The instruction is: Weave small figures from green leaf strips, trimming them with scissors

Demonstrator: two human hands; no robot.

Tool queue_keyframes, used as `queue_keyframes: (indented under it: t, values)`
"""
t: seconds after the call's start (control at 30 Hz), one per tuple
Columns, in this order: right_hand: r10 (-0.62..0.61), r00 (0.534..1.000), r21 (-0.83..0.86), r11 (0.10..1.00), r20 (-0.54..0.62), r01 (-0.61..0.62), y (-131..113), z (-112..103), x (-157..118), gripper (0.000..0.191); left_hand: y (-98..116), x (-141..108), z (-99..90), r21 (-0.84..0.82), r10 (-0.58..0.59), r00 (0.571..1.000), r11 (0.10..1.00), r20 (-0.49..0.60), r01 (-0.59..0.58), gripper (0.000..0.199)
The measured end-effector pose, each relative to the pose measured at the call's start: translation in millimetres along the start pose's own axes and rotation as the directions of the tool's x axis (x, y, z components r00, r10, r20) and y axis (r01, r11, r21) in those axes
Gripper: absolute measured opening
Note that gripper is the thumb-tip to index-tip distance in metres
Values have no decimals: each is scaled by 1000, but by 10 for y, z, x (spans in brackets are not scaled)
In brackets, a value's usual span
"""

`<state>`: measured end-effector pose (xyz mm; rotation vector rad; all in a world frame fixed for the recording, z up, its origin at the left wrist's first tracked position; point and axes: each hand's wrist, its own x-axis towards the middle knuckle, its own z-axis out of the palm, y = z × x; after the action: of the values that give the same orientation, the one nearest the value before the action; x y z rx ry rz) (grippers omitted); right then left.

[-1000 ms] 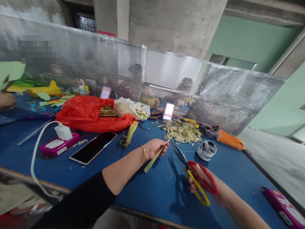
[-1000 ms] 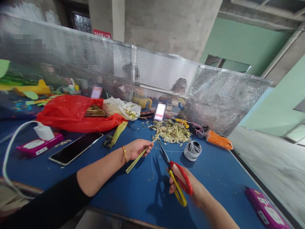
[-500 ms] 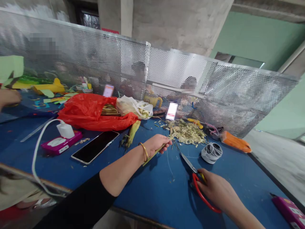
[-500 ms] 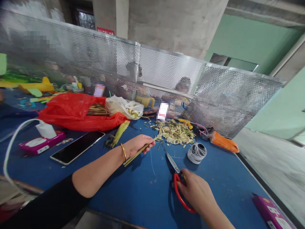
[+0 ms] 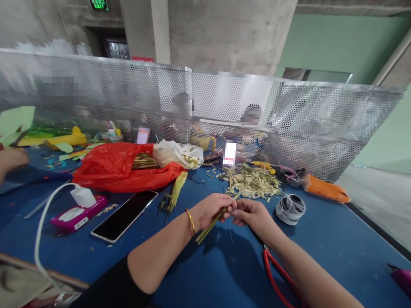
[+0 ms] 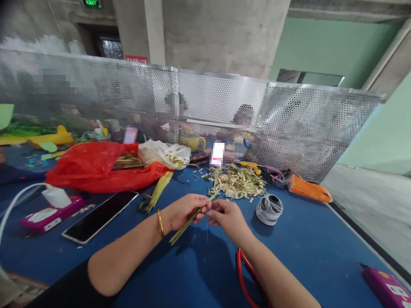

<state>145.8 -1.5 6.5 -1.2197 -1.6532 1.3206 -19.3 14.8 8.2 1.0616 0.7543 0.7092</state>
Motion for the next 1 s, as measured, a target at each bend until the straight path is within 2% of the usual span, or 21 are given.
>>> queue_keyframes:
  t: [0.1,0.23,0.4,0.63,1.0]
  values:
    - [-50,990,11,999,-134,52,91,-55,-9,29,-33,37,-17,-40,-29,999,999,-14,28,14]
    - [-112,977,-48,993,-181,105,33,-190,-76,30,-102,81,1,-120,-63,997,991,-36,58,14]
    - [-197,939,-168,974,-282,154,-42,-267,-92,28,-133,90,18,-181,-49,990,983,-130,25,12]
    - [-208,893,-165,974,-400,153,-27,-396,-76,24,-106,37,53,17,-50,996,999,-72,52,13]
    - [-430,820,-496,842,-379,212,-77,-435,-133,23,-127,9,115,315,32,996,949,-82,-5,20]
